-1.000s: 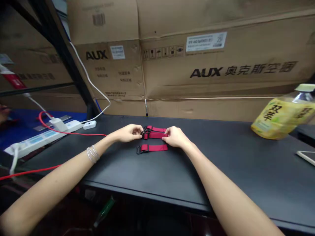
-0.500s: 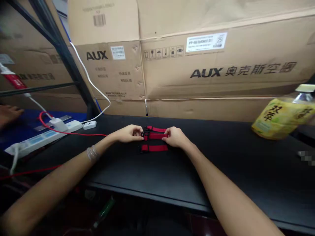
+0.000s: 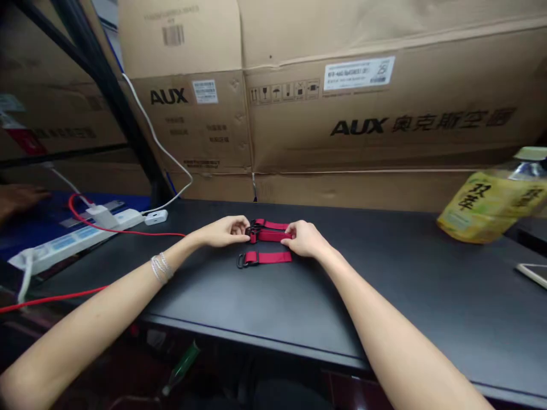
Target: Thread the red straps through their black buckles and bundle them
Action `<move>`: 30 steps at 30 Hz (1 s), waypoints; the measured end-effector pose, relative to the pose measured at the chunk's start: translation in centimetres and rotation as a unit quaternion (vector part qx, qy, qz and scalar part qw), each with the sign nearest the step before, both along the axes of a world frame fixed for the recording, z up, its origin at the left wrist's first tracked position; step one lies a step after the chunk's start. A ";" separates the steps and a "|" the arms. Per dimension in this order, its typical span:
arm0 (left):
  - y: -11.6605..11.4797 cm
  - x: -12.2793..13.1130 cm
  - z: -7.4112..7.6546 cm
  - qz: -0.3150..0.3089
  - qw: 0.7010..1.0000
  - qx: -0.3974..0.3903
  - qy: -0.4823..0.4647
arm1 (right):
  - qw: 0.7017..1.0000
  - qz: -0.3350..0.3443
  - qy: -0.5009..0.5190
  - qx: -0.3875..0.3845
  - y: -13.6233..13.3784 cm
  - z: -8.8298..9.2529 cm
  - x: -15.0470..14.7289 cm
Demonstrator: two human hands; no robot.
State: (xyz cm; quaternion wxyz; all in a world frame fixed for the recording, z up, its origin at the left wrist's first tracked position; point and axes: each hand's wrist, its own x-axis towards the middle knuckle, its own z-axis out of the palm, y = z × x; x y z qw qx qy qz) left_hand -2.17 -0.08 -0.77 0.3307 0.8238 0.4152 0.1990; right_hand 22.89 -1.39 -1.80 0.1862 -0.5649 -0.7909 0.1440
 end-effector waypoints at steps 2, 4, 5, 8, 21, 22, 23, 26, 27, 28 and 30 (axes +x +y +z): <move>0.0 0.0 0.0 0.005 1.000 0.005 -0.004 | 1.000 0.006 0.003 0.001 0.0 0.0 0.0; -0.1 0.0 0.0 0.000 1.000 0.007 0.003 | 1.000 0.009 0.008 -0.002 -0.1 0.1 0.0; -0.1 0.0 0.1 -0.003 1.000 0.010 0.008 | 1.000 0.009 0.009 -0.005 -0.1 0.1 0.0; -0.2 0.0 0.3 -0.010 0.999 0.026 0.032 | 1.000 0.022 0.018 -0.008 -0.3 0.3 -0.1; -0.2 -0.1 0.6 -0.010 0.994 0.051 0.093 | 0.993 0.088 0.070 -0.037 -0.4 0.2 -0.2; -0.2 -0.1 0.6 -0.009 0.994 0.051 0.095 | 0.993 0.089 0.068 -0.036 -0.4 0.2 -0.2; -0.2 -0.1 0.6 -0.007 0.994 0.051 0.097 | 0.993 0.089 0.066 -0.034 -0.4 0.2 -0.2; -0.2 -0.1 0.7 -0.003 0.994 0.051 0.097 | 0.994 0.086 0.063 -0.033 -0.5 0.2 -0.3; -0.2 -0.1 0.7 -0.002 0.994 0.053 0.096 | 0.994 0.083 0.061 -0.034 -0.5 0.3 -0.3; -0.2 0.0 0.7 -0.001 0.994 0.056 0.094 | 0.994 0.080 0.060 -0.034 -0.5 0.3 -0.3; -0.2 0.0 0.7 0.000 0.994 0.062 0.095 | 0.995 0.075 0.057 -0.034 -0.5 0.3 -0.4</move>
